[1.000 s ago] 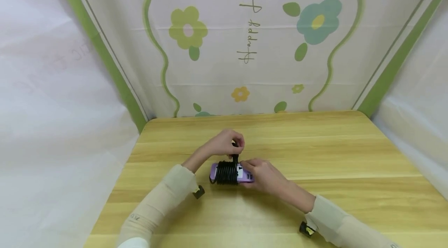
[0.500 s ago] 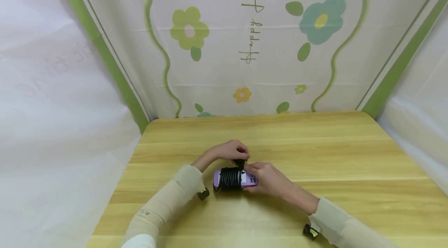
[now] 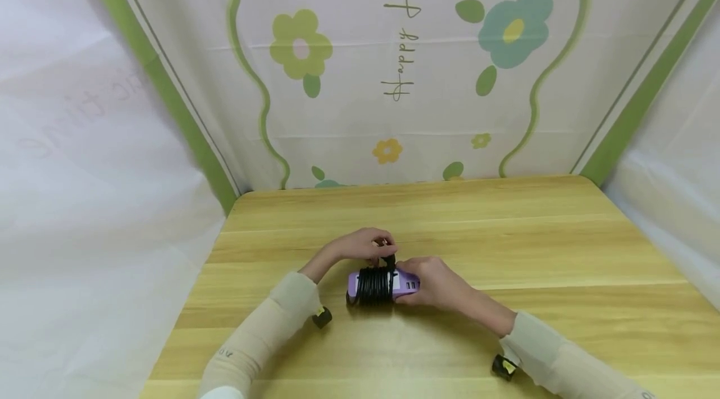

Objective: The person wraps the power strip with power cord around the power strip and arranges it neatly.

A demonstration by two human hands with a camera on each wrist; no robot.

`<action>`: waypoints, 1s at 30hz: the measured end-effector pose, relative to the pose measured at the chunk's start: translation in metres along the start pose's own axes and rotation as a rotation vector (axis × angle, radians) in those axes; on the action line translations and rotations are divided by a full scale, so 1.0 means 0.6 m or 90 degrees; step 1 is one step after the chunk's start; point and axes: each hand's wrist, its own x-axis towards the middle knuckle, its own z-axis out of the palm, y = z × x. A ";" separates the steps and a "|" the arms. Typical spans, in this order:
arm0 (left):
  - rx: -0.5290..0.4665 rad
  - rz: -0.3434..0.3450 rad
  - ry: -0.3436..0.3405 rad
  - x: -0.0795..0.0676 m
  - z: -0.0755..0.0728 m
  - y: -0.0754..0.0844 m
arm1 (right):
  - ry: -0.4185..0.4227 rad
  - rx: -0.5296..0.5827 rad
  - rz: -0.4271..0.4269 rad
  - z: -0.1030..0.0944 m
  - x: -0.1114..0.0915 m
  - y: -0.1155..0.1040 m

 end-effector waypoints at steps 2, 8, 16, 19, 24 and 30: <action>0.005 0.007 -0.001 -0.006 -0.001 -0.004 | 0.004 0.011 0.008 0.002 0.000 0.005; 0.024 0.004 0.020 -0.030 -0.001 -0.010 | 0.009 0.026 0.019 0.015 -0.001 0.017; 0.002 -0.011 0.058 -0.058 0.004 -0.020 | -0.021 0.026 0.061 0.014 -0.009 0.028; -0.001 -0.027 0.063 -0.068 0.005 -0.021 | -0.040 0.022 0.079 0.010 -0.011 0.031; 0.006 -0.050 0.064 -0.087 0.003 -0.022 | -0.065 0.027 0.098 0.002 -0.010 0.035; 0.005 -0.059 0.123 -0.109 -0.003 -0.017 | -0.089 0.030 0.085 -0.018 -0.002 0.041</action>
